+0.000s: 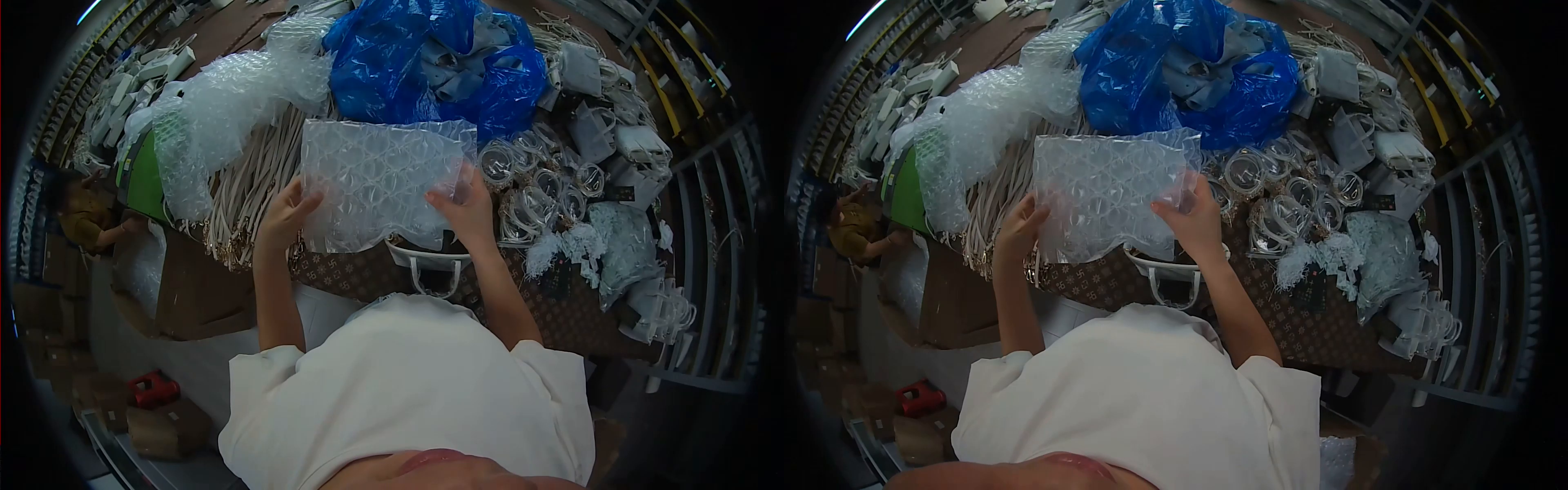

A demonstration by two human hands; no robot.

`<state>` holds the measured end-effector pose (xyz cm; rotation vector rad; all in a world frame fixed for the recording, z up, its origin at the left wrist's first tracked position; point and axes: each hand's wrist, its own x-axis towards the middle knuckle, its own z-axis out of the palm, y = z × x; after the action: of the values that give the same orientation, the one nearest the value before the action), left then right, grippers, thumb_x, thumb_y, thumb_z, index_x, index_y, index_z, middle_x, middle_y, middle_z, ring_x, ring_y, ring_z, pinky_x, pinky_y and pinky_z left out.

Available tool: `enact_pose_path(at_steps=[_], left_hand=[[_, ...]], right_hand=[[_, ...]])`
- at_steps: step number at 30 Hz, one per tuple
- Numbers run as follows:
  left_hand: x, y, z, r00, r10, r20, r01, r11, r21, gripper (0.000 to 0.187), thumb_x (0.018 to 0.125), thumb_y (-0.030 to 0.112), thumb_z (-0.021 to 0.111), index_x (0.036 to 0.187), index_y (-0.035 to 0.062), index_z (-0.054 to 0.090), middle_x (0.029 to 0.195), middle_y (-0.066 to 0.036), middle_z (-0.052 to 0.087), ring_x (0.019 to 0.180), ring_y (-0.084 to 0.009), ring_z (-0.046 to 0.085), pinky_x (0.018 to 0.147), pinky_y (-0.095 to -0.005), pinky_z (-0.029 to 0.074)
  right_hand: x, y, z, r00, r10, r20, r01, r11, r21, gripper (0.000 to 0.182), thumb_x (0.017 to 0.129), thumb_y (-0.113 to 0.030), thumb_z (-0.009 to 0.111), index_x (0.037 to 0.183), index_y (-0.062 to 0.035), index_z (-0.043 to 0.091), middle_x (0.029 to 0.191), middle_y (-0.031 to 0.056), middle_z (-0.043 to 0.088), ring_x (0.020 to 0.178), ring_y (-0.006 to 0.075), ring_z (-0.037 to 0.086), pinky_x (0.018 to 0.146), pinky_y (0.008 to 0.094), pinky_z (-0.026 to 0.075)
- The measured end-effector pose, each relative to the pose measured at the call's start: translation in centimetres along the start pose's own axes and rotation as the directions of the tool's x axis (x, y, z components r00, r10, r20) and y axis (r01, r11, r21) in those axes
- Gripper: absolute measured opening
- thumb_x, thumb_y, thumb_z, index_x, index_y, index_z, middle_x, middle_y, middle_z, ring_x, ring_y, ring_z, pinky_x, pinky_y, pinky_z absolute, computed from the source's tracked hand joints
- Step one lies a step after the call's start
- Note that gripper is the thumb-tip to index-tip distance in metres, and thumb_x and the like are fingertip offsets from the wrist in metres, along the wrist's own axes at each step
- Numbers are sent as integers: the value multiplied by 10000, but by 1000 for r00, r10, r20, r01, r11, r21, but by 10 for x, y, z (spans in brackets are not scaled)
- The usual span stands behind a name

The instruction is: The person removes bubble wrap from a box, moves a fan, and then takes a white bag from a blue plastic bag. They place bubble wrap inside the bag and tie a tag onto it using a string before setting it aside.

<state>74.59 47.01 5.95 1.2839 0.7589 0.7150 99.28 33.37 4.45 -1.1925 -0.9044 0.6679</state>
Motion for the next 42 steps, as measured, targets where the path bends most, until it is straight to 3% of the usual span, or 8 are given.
enact_pose_path(at_steps=[9, 17, 21, 24, 26, 30, 37, 42], left_hand=[[8, -5, -2, 952, 5, 305, 49, 985, -168, 725, 616, 234, 735, 1205, -43, 417, 1086, -144, 557, 979, -259, 564, 856, -374, 453], [12, -14, 30, 983, 17, -183, 17, 982, 186, 389, 696, 136, 720, 1020, -13, 563, 871, -83, 626, 764, -165, 597, 693, -279, 477], [16, -25, 74, 894, 346, -285, -167, 847, 504, 364, 731, 214, 713, 995, 4, 577, 811, -53, 632, 704, -145, 590, 660, -263, 479], [16, -23, 109, 910, 314, -271, -203, 906, 372, 456, 784, 336, 659, 1078, 6, 545, 964, -81, 608, 849, -157, 576, 710, -260, 473], [11, -19, 123, 995, 96, -26, -94, 830, -549, 573, 822, 426, 584, 1198, 8, 473, 1197, -138, 489, 1066, -188, 494, 773, -289, 463], [-3, 1, 121, 902, 185, 389, 161, 693, -703, 616, 864, 438, 505, 1288, 11, 379, 1342, -154, 329, 1213, -224, 366, 839, -336, 450], [3, -31, 86, 916, 90, 391, -159, 976, 149, 228, 838, 146, 583, 1022, 18, 618, 1072, -118, 574, 958, -213, 570, 684, -309, 523], [2, -99, 112, 837, 275, 472, -546, 450, 706, 445, 692, 128, 701, 1114, 105, 561, 1063, -129, 570, 1019, -293, 517, 890, -384, 399]], right_hand=[[-3, -5, -12, 980, 71, 185, -76, 997, 20, 366, 728, -108, 713, 1035, -8, 541, 895, 39, 596, 842, 110, 571, 717, 242, 461], [-1, 7, -17, 979, 176, 105, -139, 947, -291, 352, 724, -194, 709, 979, -4, 558, 843, 71, 601, 761, 145, 573, 670, 263, 448], [-2, 16, 13, 983, -183, 13, 147, 745, -650, 432, 723, -208, 690, 1032, 33, 509, 853, 140, 564, 746, 275, 559, 668, 329, 456], [-9, 12, 43, 894, -439, 95, 375, 613, -696, 516, 722, -222, 685, 1100, 46, 460, 922, 180, 544, 776, 336, 547, 681, 358, 459], [-12, 3, 44, 858, -500, 114, 436, 594, -676, 556, 720, -228, 686, 1130, 51, 435, 964, 196, 536, 795, 349, 545, 690, 365, 459], [0, -7, 23, 867, -497, 48, 393, 621, -678, 606, 708, -207, 702, 1178, 33, 404, 917, 177, 560, 768, 314, 572, 703, 368, 465], [6, -35, -62, 930, -290, -228, 161, 876, -456, 446, 705, -218, 732, 1031, 4, 525, 909, 135, 624, 801, 224, 609, 733, 292, 475], [-21, -48, -92, 929, -279, -243, 167, 903, -396, 370, 721, -85, 715, 1044, -18, 548, 958, 100, 614, 830, 172, 599, 747, 277, 477]])
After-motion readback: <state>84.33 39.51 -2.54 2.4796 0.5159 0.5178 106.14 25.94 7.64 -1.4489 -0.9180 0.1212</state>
